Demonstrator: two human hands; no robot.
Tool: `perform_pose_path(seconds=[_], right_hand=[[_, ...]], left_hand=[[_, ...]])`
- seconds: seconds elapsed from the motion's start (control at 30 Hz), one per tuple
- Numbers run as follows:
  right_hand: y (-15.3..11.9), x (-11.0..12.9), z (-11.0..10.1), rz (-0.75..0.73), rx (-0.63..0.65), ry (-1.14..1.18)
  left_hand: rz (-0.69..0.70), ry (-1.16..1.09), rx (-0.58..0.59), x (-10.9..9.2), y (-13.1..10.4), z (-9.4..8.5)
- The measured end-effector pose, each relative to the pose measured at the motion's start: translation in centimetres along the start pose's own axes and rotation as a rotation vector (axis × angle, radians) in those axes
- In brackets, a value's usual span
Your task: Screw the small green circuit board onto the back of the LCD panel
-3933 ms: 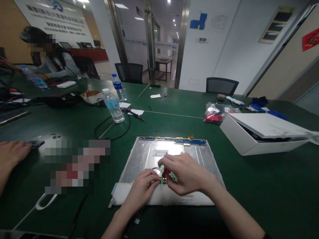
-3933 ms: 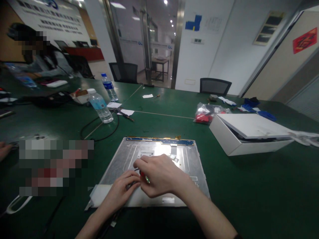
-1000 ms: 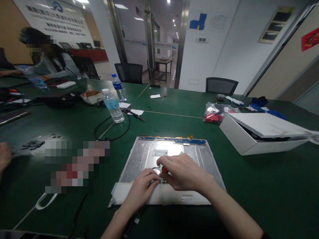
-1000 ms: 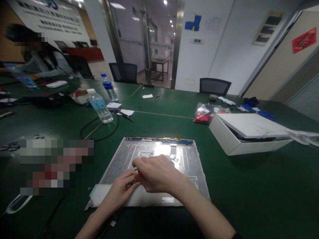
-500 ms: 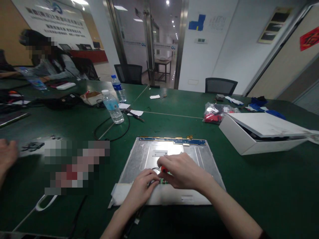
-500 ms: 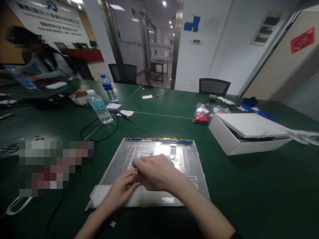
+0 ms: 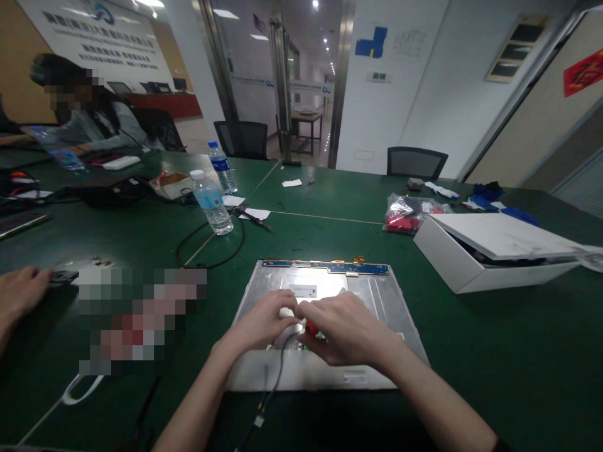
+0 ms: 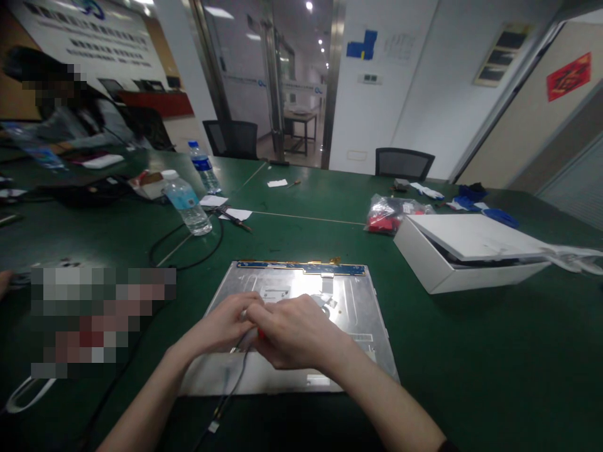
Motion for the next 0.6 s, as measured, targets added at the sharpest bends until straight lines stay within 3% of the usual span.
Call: perform_pose_path(seconds=[0.2, 0.37, 0.6], right_hand=[[0.0, -1.0, 0.2, 0.028, -0.020, 0.006], [-0.1, -1.4, -0.4, 0.033, -0.021, 0.079], [0.1, -1.7, 0.5, 0.073, -0.026, -0.043]], left_hand=[[0.061, -0.039, 0.143, 0.3, 0.3, 1.8], [0.098, -0.090, 0.170, 0.8, -0.1, 3.1], [0.108, -0.097, 0.210, 0.8, 0.0, 4.1]])
Point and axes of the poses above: each hand's wrist, its own y-axis towards the middle knuckle, its own z-axis out of the palm, x = y × z, the point moved 8 cm from there along y, towards the middle knuckle, and after that the axes turned 1 degree about y, right-handed, at the moved point
